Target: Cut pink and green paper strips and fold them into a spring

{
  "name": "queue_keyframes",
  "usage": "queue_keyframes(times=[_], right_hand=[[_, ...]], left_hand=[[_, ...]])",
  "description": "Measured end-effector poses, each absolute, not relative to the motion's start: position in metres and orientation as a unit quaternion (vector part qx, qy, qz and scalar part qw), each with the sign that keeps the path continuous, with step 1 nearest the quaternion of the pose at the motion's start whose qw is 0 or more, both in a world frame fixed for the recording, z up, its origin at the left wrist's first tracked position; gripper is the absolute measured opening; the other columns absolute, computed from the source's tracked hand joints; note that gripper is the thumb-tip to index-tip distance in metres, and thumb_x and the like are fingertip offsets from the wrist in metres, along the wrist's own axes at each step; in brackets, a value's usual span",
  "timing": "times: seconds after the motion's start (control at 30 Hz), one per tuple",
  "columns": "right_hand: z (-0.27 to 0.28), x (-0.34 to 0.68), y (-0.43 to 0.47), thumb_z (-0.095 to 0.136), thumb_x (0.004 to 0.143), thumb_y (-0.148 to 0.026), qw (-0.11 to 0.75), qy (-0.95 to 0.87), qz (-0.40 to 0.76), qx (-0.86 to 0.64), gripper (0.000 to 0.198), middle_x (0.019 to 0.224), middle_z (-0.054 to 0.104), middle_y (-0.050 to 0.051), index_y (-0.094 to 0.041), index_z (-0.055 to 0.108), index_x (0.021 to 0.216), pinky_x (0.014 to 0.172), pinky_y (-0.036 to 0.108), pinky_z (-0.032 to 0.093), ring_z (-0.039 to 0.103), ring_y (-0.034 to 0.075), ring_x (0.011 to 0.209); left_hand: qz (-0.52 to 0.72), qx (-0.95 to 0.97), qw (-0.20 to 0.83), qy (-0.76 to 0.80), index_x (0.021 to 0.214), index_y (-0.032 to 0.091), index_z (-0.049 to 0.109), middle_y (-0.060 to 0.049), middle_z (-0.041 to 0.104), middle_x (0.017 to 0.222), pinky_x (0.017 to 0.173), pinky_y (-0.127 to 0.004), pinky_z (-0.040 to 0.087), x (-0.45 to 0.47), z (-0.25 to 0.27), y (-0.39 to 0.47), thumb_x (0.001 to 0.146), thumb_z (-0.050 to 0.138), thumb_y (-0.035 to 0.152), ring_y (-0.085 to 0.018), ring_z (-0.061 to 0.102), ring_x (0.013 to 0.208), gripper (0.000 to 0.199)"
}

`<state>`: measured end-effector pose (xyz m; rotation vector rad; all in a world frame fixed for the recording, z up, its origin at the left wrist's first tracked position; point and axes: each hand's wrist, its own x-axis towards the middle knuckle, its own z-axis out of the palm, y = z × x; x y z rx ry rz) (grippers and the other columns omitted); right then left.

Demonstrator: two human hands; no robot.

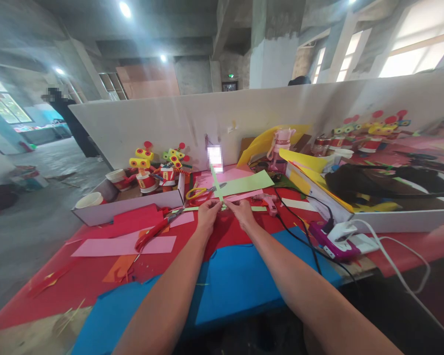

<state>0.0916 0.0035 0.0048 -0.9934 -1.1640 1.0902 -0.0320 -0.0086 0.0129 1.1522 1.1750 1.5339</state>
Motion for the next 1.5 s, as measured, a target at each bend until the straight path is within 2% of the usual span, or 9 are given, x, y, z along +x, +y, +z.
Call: queue_keyframes(times=[0.1, 0.2, 0.43, 0.57, 0.7, 0.83, 1.17, 1.33, 1.5], right_hand=[[0.005, 0.092, 0.003, 0.071, 0.065, -0.042, 0.606, -0.501, 0.467, -0.405, 0.023, 0.061, 0.068, 0.002, -0.019, 0.069, 0.066, 0.061, 0.029, 0.046, 0.061, 0.020, 0.062], [0.003, 0.092, 0.005, 0.072, 0.064, -0.043, 0.605, -0.493, 0.470, -0.413, 0.025, 0.059, 0.066, 0.002, -0.019, 0.067, 0.060, 0.060, 0.029, 0.046, 0.060, 0.019, 0.061], [0.004, 0.093, 0.008, 0.076, 0.058, -0.048, 0.578, -0.416, 0.583, -0.392, 0.034, 0.053, 0.061, -0.001, -0.017, 0.066, 0.063, 0.063, 0.030, 0.049, 0.057, 0.016, 0.059], [0.014, 0.096, 0.004, 0.080, 0.054, -0.038, 0.563, -0.385, 0.659, -0.318, 0.029, 0.058, 0.061, -0.003, -0.018, 0.065, 0.068, 0.062, 0.028, 0.051, 0.054, 0.012, 0.056], [0.015, 0.097, 0.006, 0.084, 0.044, -0.023, 0.559, -0.346, 0.695, -0.290, 0.031, 0.059, 0.062, -0.004, -0.018, 0.061, 0.062, 0.065, 0.028, 0.053, 0.056, 0.011, 0.057], [0.007, 0.096, 0.009, 0.086, 0.049, -0.031, 0.545, -0.352, 0.710, -0.274, 0.030, 0.057, 0.063, -0.002, -0.017, 0.064, 0.064, 0.068, 0.031, 0.055, 0.057, 0.011, 0.057], [0.003, 0.095, 0.005, 0.086, 0.054, -0.040, 0.544, -0.386, 0.695, -0.267, 0.034, 0.061, 0.064, -0.003, -0.017, 0.067, 0.071, 0.068, 0.031, 0.055, 0.059, 0.011, 0.058], [0.004, 0.093, 0.003, 0.088, 0.049, -0.040, 0.557, -0.389, 0.677, -0.282, 0.038, 0.065, 0.066, -0.002, -0.017, 0.067, 0.072, 0.073, 0.034, 0.055, 0.061, 0.013, 0.062], [0.003, 0.091, 0.005, 0.085, 0.049, -0.042, 0.584, -0.402, 0.632, -0.314, 0.037, 0.058, 0.064, -0.002, -0.017, 0.067, 0.070, 0.064, 0.030, 0.052, 0.059, 0.013, 0.057]], left_hand=[[0.611, 0.464, 0.436, 0.470, 0.065, 0.016, 0.067, 0.001, 0.058, 0.056, 0.054, -0.023, 0.035, -0.032, 0.013, -0.009, 0.057, 0.080, 0.040, -0.010, 0.047, 0.053, 0.029], [0.609, 0.472, 0.436, 0.465, 0.066, 0.016, 0.067, 0.001, 0.059, 0.057, 0.054, -0.023, 0.036, -0.031, 0.014, -0.010, 0.058, 0.080, 0.041, -0.010, 0.047, 0.053, 0.029], [0.608, 0.487, 0.422, 0.464, 0.065, 0.016, 0.068, 0.002, 0.058, 0.058, 0.056, -0.024, 0.036, -0.028, 0.016, -0.012, 0.058, 0.080, 0.040, -0.010, 0.047, 0.055, 0.028], [0.631, 0.454, 0.458, 0.431, 0.064, 0.016, 0.067, 0.002, 0.057, 0.057, 0.056, -0.023, 0.036, -0.030, 0.015, -0.009, 0.057, 0.081, 0.039, -0.009, 0.047, 0.054, 0.028], [0.642, 0.436, 0.483, 0.406, 0.062, 0.016, 0.065, 0.002, 0.056, 0.055, 0.055, -0.022, 0.036, -0.032, 0.015, -0.009, 0.056, 0.082, 0.036, -0.008, 0.047, 0.053, 0.027], [0.629, 0.443, 0.496, 0.403, 0.065, 0.014, 0.066, 0.001, 0.059, 0.057, 0.055, -0.022, 0.039, -0.031, 0.015, -0.010, 0.056, 0.082, 0.036, -0.009, 0.050, 0.054, 0.028], [0.630, 0.421, 0.503, 0.417, 0.066, 0.014, 0.067, 0.000, 0.062, 0.056, 0.050, -0.023, 0.041, -0.031, 0.011, -0.009, 0.053, 0.083, 0.036, -0.010, 0.053, 0.048, 0.031], [0.632, 0.414, 0.502, 0.421, 0.069, 0.013, 0.068, -0.003, 0.066, 0.060, 0.050, -0.025, 0.045, -0.031, 0.009, -0.009, 0.049, 0.085, 0.033, -0.013, 0.057, 0.050, 0.033], [0.618, 0.417, 0.514, 0.425, 0.072, 0.012, 0.071, -0.005, 0.067, 0.061, 0.047, -0.025, 0.044, -0.030, 0.009, -0.011, 0.051, 0.084, 0.035, -0.013, 0.056, 0.049, 0.033]])
